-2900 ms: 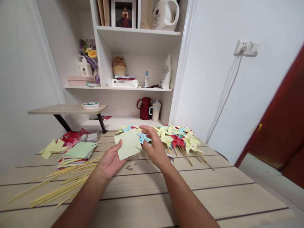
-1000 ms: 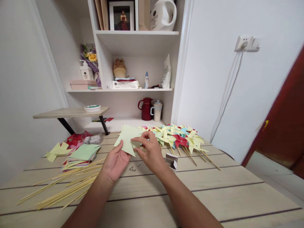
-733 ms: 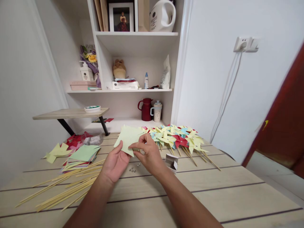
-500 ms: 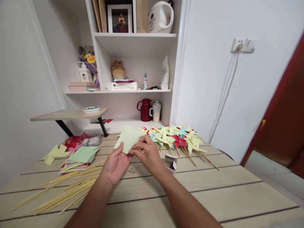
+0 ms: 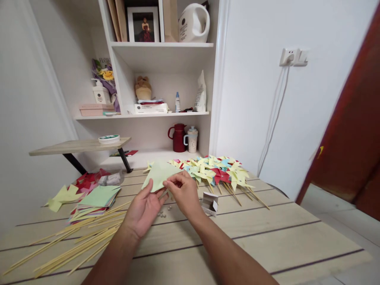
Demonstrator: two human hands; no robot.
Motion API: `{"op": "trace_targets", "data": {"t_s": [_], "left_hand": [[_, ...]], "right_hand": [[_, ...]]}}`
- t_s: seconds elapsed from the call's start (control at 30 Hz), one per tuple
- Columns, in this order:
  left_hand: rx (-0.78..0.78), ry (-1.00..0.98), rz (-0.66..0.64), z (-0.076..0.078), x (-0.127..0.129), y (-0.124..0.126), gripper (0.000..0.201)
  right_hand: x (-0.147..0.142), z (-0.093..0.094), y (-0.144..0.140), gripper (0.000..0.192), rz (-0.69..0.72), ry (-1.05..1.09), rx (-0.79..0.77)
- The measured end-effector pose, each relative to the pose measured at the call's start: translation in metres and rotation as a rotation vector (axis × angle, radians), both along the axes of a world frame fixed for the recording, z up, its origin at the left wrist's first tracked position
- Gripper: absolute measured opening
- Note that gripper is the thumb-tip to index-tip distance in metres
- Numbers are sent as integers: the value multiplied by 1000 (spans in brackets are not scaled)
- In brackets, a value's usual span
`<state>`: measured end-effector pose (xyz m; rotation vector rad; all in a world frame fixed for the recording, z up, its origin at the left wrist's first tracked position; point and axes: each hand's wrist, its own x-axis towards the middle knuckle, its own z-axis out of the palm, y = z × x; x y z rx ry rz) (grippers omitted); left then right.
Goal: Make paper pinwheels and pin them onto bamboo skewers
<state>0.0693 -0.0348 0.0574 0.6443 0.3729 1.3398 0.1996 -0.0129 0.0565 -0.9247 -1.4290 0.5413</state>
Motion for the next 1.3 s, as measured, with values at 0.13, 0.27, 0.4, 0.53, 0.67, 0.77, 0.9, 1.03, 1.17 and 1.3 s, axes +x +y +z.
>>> {"op": "trace_targets", "data": {"t_s": [0.13,0.27,0.4,0.53,0.67,0.77,0.9,1.03,1.17,1.3], "left_hand": [[88,39,19,-1,3,-2,39],[138,65,36,-4,5,-2,49],[102,54,83,-5,4,-1,55],[70,62,102,-5,4,-1,51],[41,69,112,-4,4,-1,51],[19,85,130,-5,4,0,47],[24,141,159,-7,4,0,37],[34,219,195,-9,4,0,30],[25,255,219,-9,4,1,24],[17,252,214,-7,4,0,31]], "right_hand": [[0,1,-1,14,-8,-6,-1],[0,3,-1,14,-11,-12,-5],[0,3,-2,12,-3,-36,-6],[-1,2,-3,13,6,-45,-3],[1,2,-4,7,-23,-71,26],[4,5,-5,15,-128,-124,129],[11,9,-4,46,-239,-199,260],[16,10,-1,48,-181,-288,237],[19,12,0,34,-49,-280,201],[24,18,-2,36,53,-229,162]]}}
